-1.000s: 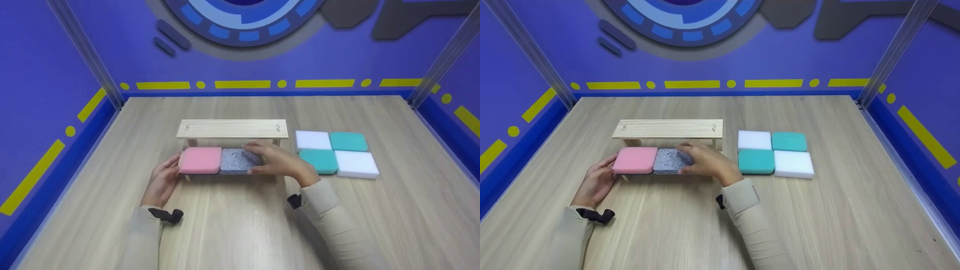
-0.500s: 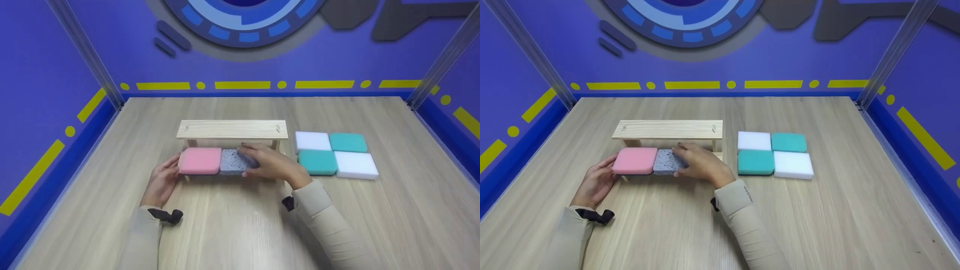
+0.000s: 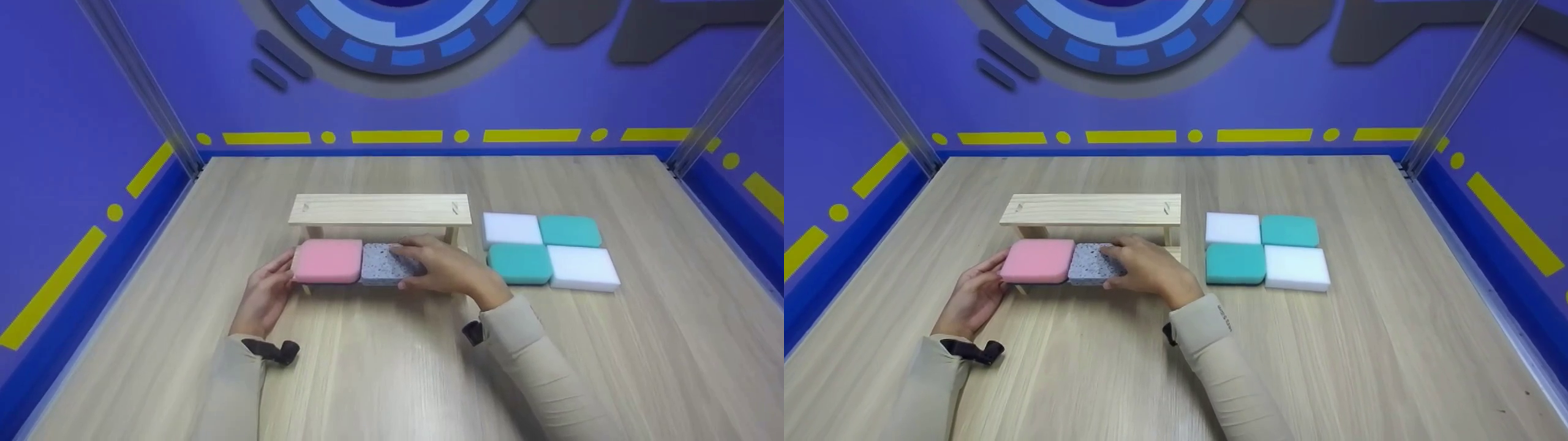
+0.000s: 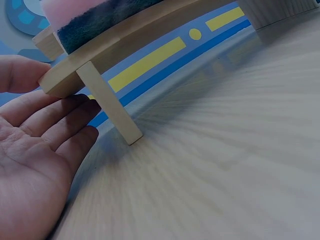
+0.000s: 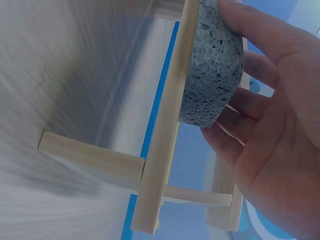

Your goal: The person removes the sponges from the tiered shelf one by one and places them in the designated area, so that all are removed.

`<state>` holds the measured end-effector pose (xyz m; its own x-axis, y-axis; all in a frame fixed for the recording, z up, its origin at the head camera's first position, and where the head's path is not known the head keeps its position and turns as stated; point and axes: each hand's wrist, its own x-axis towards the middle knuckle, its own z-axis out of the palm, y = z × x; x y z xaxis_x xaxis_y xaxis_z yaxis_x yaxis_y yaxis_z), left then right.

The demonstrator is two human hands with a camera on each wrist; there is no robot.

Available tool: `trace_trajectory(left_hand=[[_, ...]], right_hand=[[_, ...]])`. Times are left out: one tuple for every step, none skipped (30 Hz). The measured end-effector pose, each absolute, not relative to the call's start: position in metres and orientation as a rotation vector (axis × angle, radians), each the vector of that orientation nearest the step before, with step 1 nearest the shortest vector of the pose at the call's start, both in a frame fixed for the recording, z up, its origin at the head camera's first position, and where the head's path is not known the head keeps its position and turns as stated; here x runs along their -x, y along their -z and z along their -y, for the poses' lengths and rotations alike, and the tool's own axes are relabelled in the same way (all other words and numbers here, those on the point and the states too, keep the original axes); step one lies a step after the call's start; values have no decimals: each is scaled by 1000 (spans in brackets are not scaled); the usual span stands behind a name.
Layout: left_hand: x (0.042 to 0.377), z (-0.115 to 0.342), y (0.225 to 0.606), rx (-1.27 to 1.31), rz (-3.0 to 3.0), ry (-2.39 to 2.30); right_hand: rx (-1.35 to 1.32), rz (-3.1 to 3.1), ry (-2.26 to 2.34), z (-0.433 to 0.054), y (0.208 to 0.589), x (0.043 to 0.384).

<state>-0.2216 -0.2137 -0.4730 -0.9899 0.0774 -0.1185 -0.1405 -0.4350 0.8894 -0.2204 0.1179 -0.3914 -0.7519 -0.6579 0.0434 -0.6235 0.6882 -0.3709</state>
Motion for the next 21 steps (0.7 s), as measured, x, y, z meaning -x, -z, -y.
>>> trace_trajectory(left_hand=[[222,214,473,90,-1592,-2559],[222,213,473,85,-1598,-2556],[222,213,473,90,-1592,-2565],[222,213,473,91,-1593,-2569],[222,213,473,93,-1595,-2570],[222,212,473,92,-1598,-2573],[222,212,474,92,-1603,-2573],[222,212,474,87,-1609,-2571],[223,212,474,90,-1606,-2576],[223,212,474,87,-1611,-2574],[223,212,474,83,-1614,-2572],[223,212,475,78,-1615,-2570],[223,212,475,74,-1616,-2568],[223,212,475,74,-1612,-2570],[222,213,475,76,-1607,-2573],[222,213,474,76,-1606,-2574],[222,213,474,78,-1603,-2576],[222,213,474,83,-1603,-2575],[222,213,474,86,-1605,-2573],[222,213,475,88,-1604,-2572],[222,213,474,90,-1608,-2567]], right_hand=[[1069,-2799,560,-118,391,220],[1075,-2799,561,-119,391,220],[1075,-2796,563,-120,391,220],[1079,-2794,565,-120,390,219],[1084,-2793,566,-121,390,219],[1085,-2790,566,-122,390,219],[1094,-2789,567,-123,390,219],[1102,-2788,571,-123,390,218],[1110,-2784,572,-124,390,218],[1115,-2781,570,-125,390,218],[1125,-2780,569,-125,390,218],[1131,-2777,571,-126,390,218],[1136,-2775,573,-127,389,217],[1137,-2773,573,-127,389,217],[1141,-2772,576,-128,389,217],[1141,-2771,579,-129,389,216],[1145,-2770,583,-130,389,216],[1139,-2767,585,-131,389,216],[1135,-2766,584,-132,390,216],[1137,-2767,585,-132,390,215],[1145,-2768,586,-133,390,215]])
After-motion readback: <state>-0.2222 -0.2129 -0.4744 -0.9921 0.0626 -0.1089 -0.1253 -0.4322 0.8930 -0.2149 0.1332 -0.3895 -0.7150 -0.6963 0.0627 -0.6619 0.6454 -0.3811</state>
